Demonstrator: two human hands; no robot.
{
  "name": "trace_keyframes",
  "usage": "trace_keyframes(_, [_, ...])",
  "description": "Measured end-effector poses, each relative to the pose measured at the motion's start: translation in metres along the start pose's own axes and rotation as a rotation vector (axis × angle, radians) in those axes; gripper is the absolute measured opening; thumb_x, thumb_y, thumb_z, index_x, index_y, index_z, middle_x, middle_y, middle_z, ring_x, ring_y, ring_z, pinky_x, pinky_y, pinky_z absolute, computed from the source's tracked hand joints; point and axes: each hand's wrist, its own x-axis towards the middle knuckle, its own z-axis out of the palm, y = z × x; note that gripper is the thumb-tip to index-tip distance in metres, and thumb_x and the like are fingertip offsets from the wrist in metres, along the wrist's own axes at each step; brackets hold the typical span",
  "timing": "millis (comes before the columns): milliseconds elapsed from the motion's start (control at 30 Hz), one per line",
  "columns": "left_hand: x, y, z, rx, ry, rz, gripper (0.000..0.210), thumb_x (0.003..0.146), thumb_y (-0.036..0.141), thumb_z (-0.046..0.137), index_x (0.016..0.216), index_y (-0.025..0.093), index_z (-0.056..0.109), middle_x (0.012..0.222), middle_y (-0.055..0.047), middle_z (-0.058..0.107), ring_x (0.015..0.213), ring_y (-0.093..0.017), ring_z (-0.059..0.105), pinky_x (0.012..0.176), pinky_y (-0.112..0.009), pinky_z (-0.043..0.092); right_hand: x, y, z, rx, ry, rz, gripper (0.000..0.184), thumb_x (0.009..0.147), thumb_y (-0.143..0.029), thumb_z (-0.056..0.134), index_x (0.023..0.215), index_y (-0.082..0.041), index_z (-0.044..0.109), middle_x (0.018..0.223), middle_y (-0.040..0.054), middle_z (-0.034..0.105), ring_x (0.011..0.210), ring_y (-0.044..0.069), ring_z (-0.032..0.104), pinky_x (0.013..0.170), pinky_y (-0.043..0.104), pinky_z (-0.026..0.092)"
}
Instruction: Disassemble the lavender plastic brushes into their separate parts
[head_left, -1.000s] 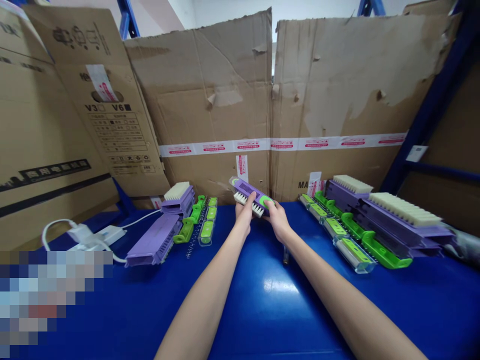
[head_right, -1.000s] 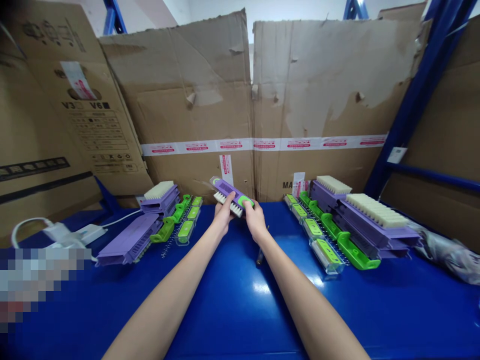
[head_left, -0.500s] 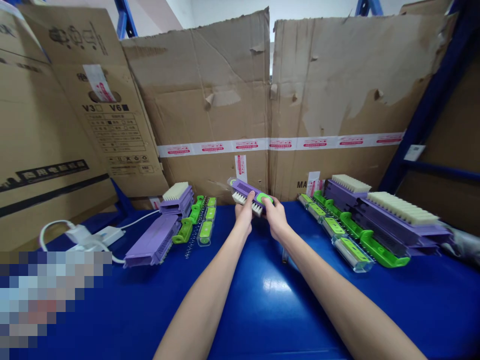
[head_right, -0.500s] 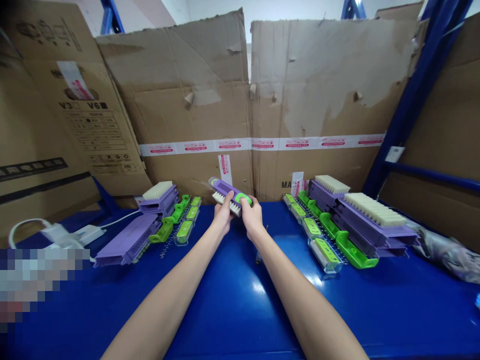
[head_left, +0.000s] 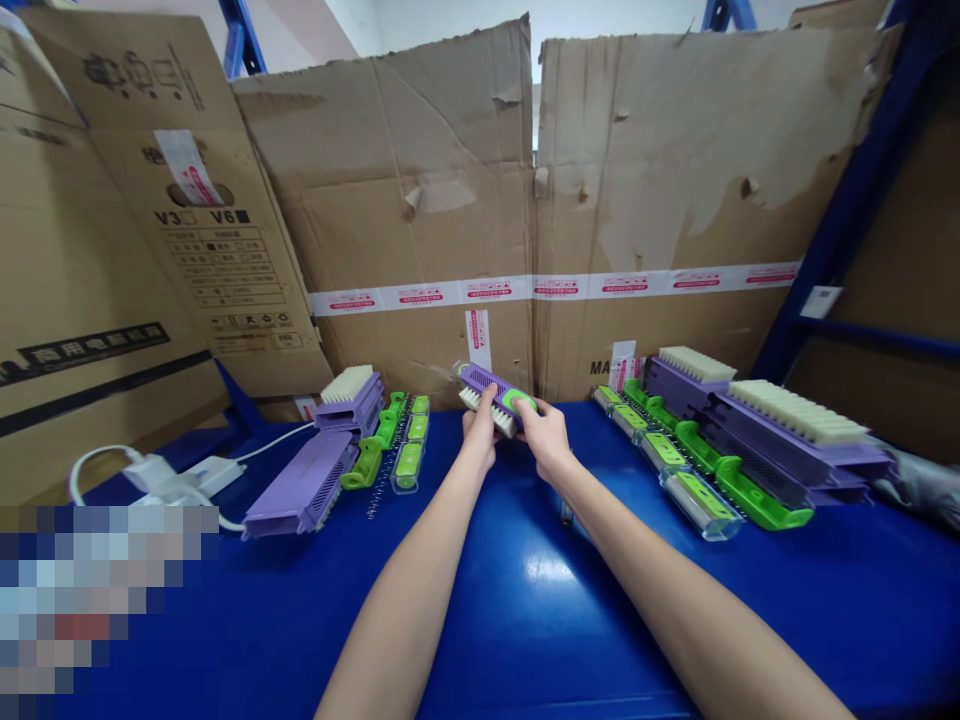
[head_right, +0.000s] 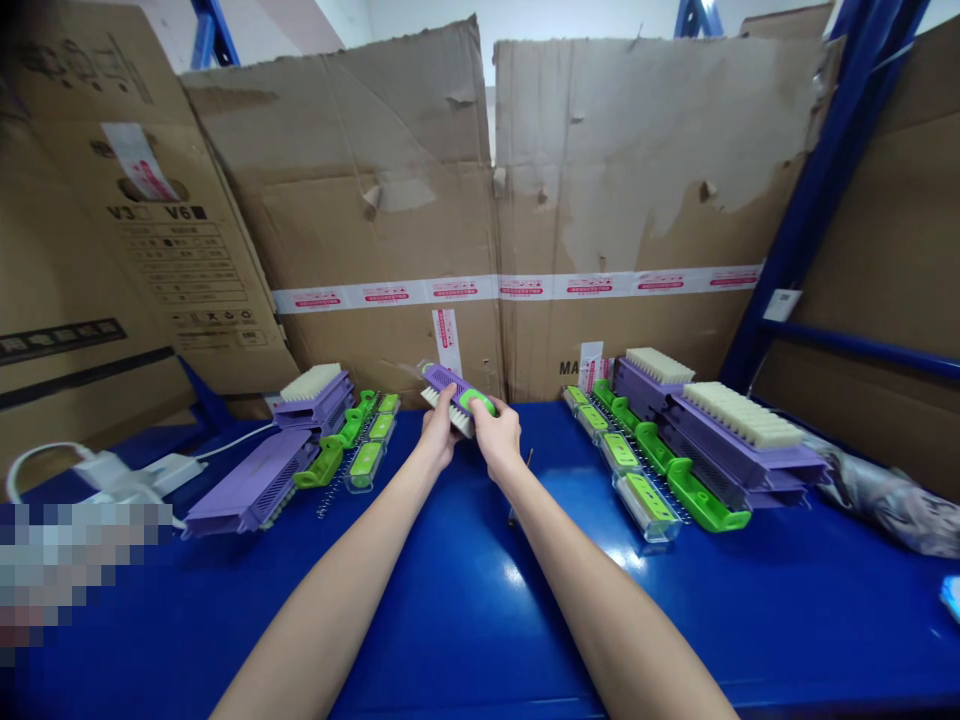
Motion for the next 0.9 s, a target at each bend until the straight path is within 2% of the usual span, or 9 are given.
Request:
trace_keyframes(100, [0.002, 0.003, -0.003, 0.012, -0.001, -0.004, 0.039, 0.066, 0.046, 0.071, 0.086, 0.013, 0.064, 0.069, -0.004, 0.066, 0.061, -0.016, 0.064, 0.057, -0.026, 0.051, -0.006, -0.006, 0.001, 0.039, 0.059, 0.030, 0.044, 0.069, -0.046, 0.063, 0.104, -0.020, 0.067, 0.093, 0.0045, 0.071, 0.088, 0.021, 0.065, 0.070, 0.029, 0.054])
trace_keyframes(233, [0.002, 0.005, -0.003, 0.012, -0.038, 0.013, 0.039, 0.064, 0.046, 0.073, 0.083, 0.014, 0.063, 0.068, -0.003, 0.065, 0.061, -0.016, 0.064, 0.058, -0.027, 0.051, -0.013, -0.018, 0.002, 0.126, 0.042, 0.069, 0.042, 0.067, -0.043, 0.066, 0.101, -0.018, 0.068, 0.094, 0.0058, 0.071, 0.088, 0.022, 0.064, 0.063, 0.027, 0.053])
trace_keyframes(400, [0.003, 0.002, -0.003, -0.032, -0.121, -0.003, 0.040, 0.064, 0.047, 0.073, 0.086, 0.015, 0.062, 0.073, -0.004, 0.067, 0.066, -0.017, 0.065, 0.061, -0.028, 0.052, -0.015, -0.026, -0.002, 0.168, 0.043, 0.106, 0.037, 0.067, -0.039, 0.066, 0.098, -0.018, 0.067, 0.097, 0.0055, 0.071, 0.089, 0.021, 0.064, 0.062, 0.025, 0.051])
trace_keyframes(500, [0.003, 0.003, -0.003, -0.049, -0.171, -0.005, 0.039, 0.066, 0.045, 0.072, 0.090, 0.016, 0.062, 0.076, -0.004, 0.068, 0.068, -0.016, 0.065, 0.063, -0.028, 0.052, -0.014, -0.026, -0.007, 0.159, 0.004, 0.133, 0.041, 0.065, -0.042, 0.069, 0.100, -0.019, 0.066, 0.100, 0.0061, 0.070, 0.090, 0.021, 0.063, 0.064, 0.026, 0.050])
trace_keyframes(633, [0.000, 0.006, -0.003, -0.051, -0.216, -0.016, 0.041, 0.066, 0.045, 0.072, 0.092, 0.016, 0.062, 0.080, -0.005, 0.069, 0.071, -0.017, 0.065, 0.065, -0.028, 0.052, -0.010, -0.023, -0.012, 0.218, 0.016, 0.121, 0.049, 0.058, -0.044, 0.076, 0.099, -0.017, 0.065, 0.104, 0.0075, 0.068, 0.089, 0.020, 0.062, 0.067, 0.027, 0.049])
trace_keyframes(800, [0.000, 0.008, -0.005, -0.014, -0.206, -0.034, 0.040, 0.067, 0.046, 0.070, 0.093, 0.016, 0.062, 0.084, -0.006, 0.069, 0.073, -0.017, 0.065, 0.063, -0.027, 0.051, -0.008, -0.024, -0.017, 0.132, 0.043, 0.109, 0.052, 0.053, -0.044, 0.079, 0.095, -0.014, 0.069, 0.091, 0.0070, 0.070, 0.080, 0.018, 0.061, 0.066, 0.026, 0.045])
trace_keyframes(900, [0.002, 0.008, -0.008, 0.043, -0.202, -0.044, 0.041, 0.068, 0.049, 0.069, 0.091, 0.015, 0.063, 0.086, -0.008, 0.070, 0.074, -0.019, 0.066, 0.061, -0.028, 0.051, -0.009, -0.027, -0.020, 0.048, 0.000, 0.092, 0.048, 0.054, -0.044, 0.078, 0.090, -0.015, 0.071, 0.086, 0.0062, 0.071, 0.076, 0.017, 0.060, 0.065, 0.025, 0.043])
